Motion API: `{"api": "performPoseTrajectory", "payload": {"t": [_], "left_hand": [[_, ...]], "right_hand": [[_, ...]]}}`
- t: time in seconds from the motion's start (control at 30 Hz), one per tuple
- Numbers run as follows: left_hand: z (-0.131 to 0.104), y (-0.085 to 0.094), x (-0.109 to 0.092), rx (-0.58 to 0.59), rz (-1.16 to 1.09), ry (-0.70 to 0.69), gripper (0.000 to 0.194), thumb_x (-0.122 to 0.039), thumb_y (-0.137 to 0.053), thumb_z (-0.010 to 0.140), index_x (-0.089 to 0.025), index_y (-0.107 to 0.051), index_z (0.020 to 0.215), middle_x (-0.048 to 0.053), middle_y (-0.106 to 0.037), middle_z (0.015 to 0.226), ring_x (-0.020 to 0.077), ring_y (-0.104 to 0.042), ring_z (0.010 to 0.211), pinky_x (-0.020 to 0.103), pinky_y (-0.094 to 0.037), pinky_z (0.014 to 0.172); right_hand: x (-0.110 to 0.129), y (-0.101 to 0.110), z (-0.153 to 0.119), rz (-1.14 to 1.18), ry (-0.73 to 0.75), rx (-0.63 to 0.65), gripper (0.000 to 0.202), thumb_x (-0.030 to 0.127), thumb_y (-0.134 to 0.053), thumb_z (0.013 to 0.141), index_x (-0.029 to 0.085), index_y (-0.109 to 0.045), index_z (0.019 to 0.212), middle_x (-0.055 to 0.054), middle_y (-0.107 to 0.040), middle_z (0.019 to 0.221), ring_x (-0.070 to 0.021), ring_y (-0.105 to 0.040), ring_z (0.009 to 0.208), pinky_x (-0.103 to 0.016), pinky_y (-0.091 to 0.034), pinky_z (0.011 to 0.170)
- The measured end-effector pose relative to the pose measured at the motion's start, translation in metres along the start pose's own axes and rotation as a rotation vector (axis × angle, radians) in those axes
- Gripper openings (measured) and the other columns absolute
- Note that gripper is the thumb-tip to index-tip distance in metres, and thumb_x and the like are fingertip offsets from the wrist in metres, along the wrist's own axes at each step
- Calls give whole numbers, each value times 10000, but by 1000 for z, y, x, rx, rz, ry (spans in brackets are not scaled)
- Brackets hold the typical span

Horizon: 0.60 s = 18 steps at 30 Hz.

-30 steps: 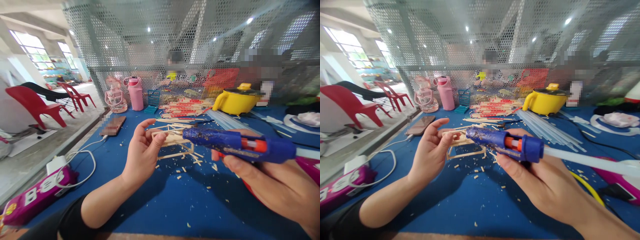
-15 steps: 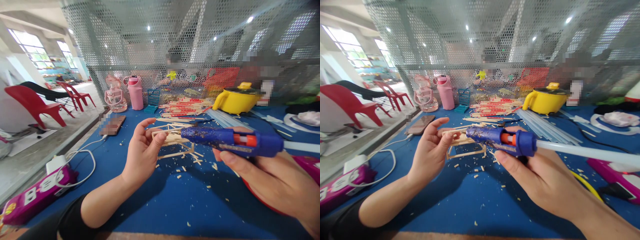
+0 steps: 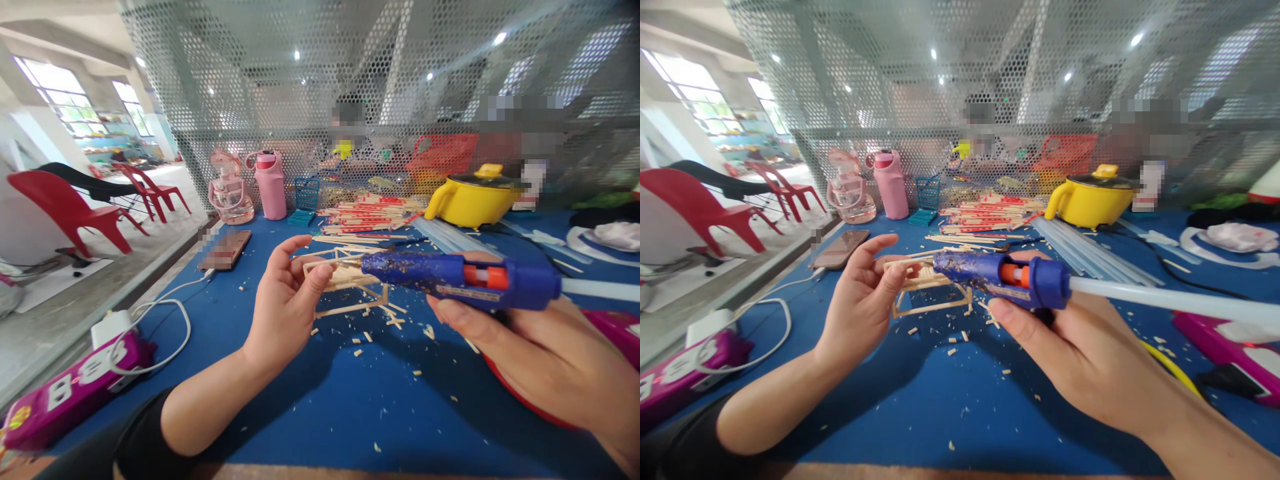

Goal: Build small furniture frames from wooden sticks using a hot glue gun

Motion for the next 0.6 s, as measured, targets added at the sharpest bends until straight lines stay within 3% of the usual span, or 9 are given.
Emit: {"api": "performPoseTrajectory", "payload": {"t": [0.17,0.23,0.3,0.37,0.47,0.53,0.6], "left_hand": [[0,0,1,-3,-5,6,375,-282,-670,821,-183,-477,1127,-27,-693,770,83,-669,746,174,-526,686],[0,0,1,1,-13,7,377,-282,-670,822,-185,-475,1129,-31,-692,770,80,-669,749,172,-528,693],[-1,0,1,4,-11,9,377,-282,-667,827,-185,-472,1134,-32,-689,769,81,-673,762,173,-530,705],[-1,0,1,4,0,9,375,-282,-664,831,-184,-471,1137,-31,-688,768,87,-679,781,179,-532,719],[0,0,0,1,10,8,377,-289,-669,826,-183,-474,1131,-28,-686,763,98,-685,780,191,-536,718],[0,0,0,-1,11,6,383,-298,-676,820,-183,-478,1127,-27,-689,762,100,-686,765,196,-537,708],[0,0,0,-7,21,4,394,-310,-681,815,-183,-481,1129,-25,-693,763,100,-687,761,196,-536,705]], "right_hand": [[3,11,-1,-8,113,-148,266,296,-521,898,386,-578,1143,5,-649,1047,-216,-636,971,-372,-536,877],[-5,23,1,-65,113,-315,300,318,-557,867,325,-572,1167,-37,-623,1094,-228,-625,999,-398,-504,910],[-27,32,7,-197,27,-432,478,371,-609,818,235,-512,1266,-115,-574,1222,-261,-609,1051,-403,-487,910],[-65,34,16,-382,-161,-356,585,390,-601,814,174,-434,1332,-181,-542,1297,-280,-631,1022,-385,-495,842],[-131,22,19,-609,-427,1,614,320,-515,846,138,-296,1390,-199,-628,1197,-338,-663,941,-399,-484,730],[-160,8,13,-672,-439,242,578,322,-445,873,96,-288,1381,-227,-617,1213,-367,-664,938,-423,-473,733],[-175,-6,4,-656,-423,386,547,302,-401,885,67,-304,1370,-253,-603,1224,-362,-667,948,-425,-474,750]]}}
Point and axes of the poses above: each hand's wrist, its own z-axis towards the middle knuckle, its own y-axis out of the back of the hand, x = y × z, the point moved 6 cm from there along z, towards the middle knuckle
